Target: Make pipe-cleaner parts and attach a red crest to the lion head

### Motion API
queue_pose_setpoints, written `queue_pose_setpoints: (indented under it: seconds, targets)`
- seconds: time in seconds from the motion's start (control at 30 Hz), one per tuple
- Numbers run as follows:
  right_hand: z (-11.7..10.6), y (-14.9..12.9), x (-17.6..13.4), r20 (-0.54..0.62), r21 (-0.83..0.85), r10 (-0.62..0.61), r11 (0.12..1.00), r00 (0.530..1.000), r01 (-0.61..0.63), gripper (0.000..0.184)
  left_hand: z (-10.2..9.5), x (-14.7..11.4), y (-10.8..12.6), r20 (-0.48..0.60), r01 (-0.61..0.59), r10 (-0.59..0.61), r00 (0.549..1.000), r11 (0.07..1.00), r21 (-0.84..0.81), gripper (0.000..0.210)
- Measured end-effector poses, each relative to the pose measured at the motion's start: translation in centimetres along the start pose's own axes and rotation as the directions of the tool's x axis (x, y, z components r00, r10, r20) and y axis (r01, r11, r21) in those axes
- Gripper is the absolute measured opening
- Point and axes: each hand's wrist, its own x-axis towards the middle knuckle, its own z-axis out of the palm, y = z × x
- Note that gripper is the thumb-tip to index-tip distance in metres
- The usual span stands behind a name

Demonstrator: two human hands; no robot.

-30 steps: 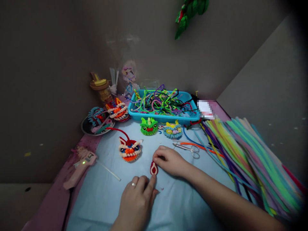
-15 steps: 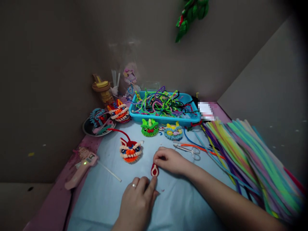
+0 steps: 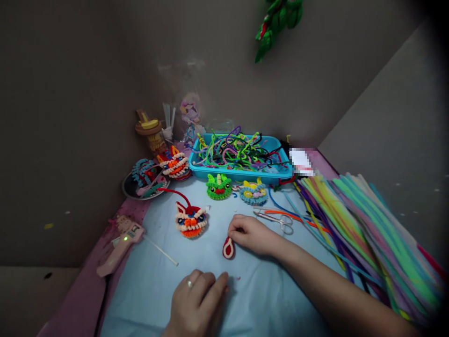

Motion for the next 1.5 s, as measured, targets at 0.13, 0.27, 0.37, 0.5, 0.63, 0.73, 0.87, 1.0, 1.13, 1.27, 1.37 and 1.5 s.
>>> queue_pose_setpoints:
  seconds: [0.13,0.27,0.37,0.5,0.63,0.73,0.87,1.0,1.13,1.27,1.37,1.5]
  targets:
    - [0.0,0.1,0.0,-0.116,0.056,0.054,0.997,0.992,-0.048,0.016,-2.2,1.9,-2.1,-0.137,0.348,-0.371,0.919,0.923,-0.166,0.002]
    - [0.0,0.3,0.0,-0.28,0.112,0.073,0.993,0.957,-0.043,0.017,-4.0,6.0,-6.5,-0.12,0.547,-0.556,0.822,0.831,-0.105,0.018]
    - [0.1,0.5,0.0,-0.388,0.125,0.049,0.992,0.92,0.0,0.017,-3.5,8.5,-9.4,-0.039,0.615,-0.622,0.782,0.781,-0.11,0.033]
    - [0.3,0.7,-0.1,-0.474,0.118,-0.005,0.991,0.88,0.069,0.016,-2.2,10.3,-10.8,0.132,0.62,-0.608,0.783,0.744,-0.25,0.031]
    - [0.1,0.1,0.4,-0.501,0.085,-0.08,0.986,0.862,0.141,0.015,-2.1,10.5,-10.6,0.249,0.639,-0.599,0.761,0.627,-0.445,0.027]
    - [-0.6,-1.1,1.2,-0.495,0.028,-0.187,0.973,0.848,0.23,0.014,-2.6,10.0,-10.6,0.307,0.591,-0.525,0.794,0.547,-0.593,0.024]
    - [-1.6,-2.8,2.6,-0.479,-0.085,-0.364,0.925,0.798,0.371,0.013,-3.1,9.4,-10.5,0.346,0.494,-0.369,0.862,0.462,-0.737,0.02]
    - [-2.1,-3.4,3.3,-0.417,-0.173,-0.498,0.865,0.76,0.472,0.012,-3.2,9.1,-10.2,0.394,0.48,-0.29,0.872,0.356,-0.802,0.021]
    - [-2.4,-3.3,3.3,-0.321,-0.181,-0.546,0.837,0.774,0.516,0.013,-3.1,8.9,-10.0,0.431,0.488,-0.233,0.872,0.336,-0.805,0.02]
    - [-2.4,-3.0,3.3,-0.219,-0.164,-0.565,0.825,0.795,0.541,0.012,-3.1,8.6,-10.0,0.435,0.481,-0.206,0.876,0.354,-0.802,0.02]
    - [-2.2,-2.9,3.4,-0.179,-0.154,-0.564,0.825,0.806,0.544,0.012,-3.1,8.5,-9.9,0.44,0.48,-0.192,0.877,0.318,-0.818,0.02]
    - [-2.1,-2.9,3.5,-0.155,-0.135,-0.555,0.831,0.817,0.539,0.012,-3.0,8.6,-10.0,0.443,0.48,-0.186,0.877,0.305,-0.823,0.02]
